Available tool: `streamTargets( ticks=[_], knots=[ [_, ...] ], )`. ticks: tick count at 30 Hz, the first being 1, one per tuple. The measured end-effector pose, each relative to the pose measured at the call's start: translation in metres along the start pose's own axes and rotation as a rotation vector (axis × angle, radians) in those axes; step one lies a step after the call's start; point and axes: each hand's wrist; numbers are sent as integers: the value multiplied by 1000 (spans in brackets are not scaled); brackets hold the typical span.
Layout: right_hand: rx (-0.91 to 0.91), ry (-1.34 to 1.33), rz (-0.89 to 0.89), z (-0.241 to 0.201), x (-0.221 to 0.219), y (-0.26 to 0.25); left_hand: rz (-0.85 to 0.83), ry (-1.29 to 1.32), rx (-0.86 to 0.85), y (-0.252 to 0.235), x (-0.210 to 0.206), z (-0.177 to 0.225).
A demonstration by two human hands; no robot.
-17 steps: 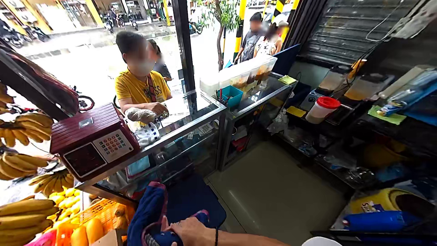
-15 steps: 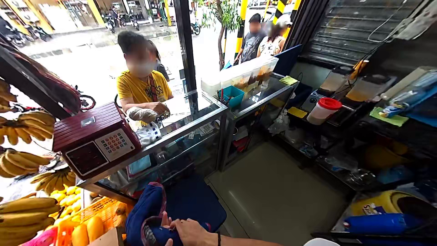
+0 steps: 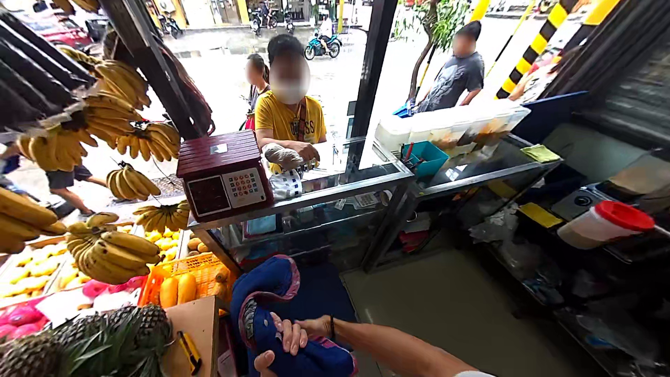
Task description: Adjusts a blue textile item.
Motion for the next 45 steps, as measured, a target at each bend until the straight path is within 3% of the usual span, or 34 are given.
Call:
streamTargets(
  ticks=[2, 4, 6, 7, 9, 12, 17, 20, 23, 26, 30, 33, 37, 41, 45],
  knots=[
    [26, -196, 44, 23, -11, 11, -25, -17, 0, 7, 20, 9],
    [124, -334, -142, 31, -19, 16, -66, -149, 102, 38, 59, 28],
    [173, -309, -284, 13, -33, 14, -41, -299, 199, 56, 85, 42],
    [138, -232, -246, 6, -36, 12, -37, -334, 229, 54, 88, 45],
    [55, -21, -99, -9, -34, 8, 93, -410, 246, 49, 88, 44],
    [-77, 364, 172, -9, -17, 1, 570, -567, 186, 49, 89, 25],
    [-516, 782, 735, 20, -20, -16, 1229, -668, 102, 31, 98, -20],
    [-552, 1035, 892, 30, -35, -29, 1366, -533, 30, 32, 104, -32],
    [-374, 1296, 947, 53, -49, -31, 1437, -473, -26, 37, 104, -36],
    [-263, 980, 733, 42, -57, -10, 1344, -489, -44, 44, 97, -33],
    [-1, 151, 527, 13, -18, 30, 1053, -264, -71, 56, 86, -20],
    [-125, -213, 407, 29, 15, 31, 750, -44, -100, 60, 79, -17],
    [-239, -672, -131, 38, -8, 24, 360, 100, -45, 53, 80, -11],
    [-150, -718, -194, 32, -36, 14, 233, 46, 11, 51, 79, 7],
    [-56, -408, -86, 23, -38, 14, 316, -261, 177, 61, 73, 9]
  ],
)
Point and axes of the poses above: each hand's wrist, its own y-axis away from the middle knuckle, its own x-axis out of the back of the hand, z = x × y, and after that the axes turned 13 degrees about -z, right-handed
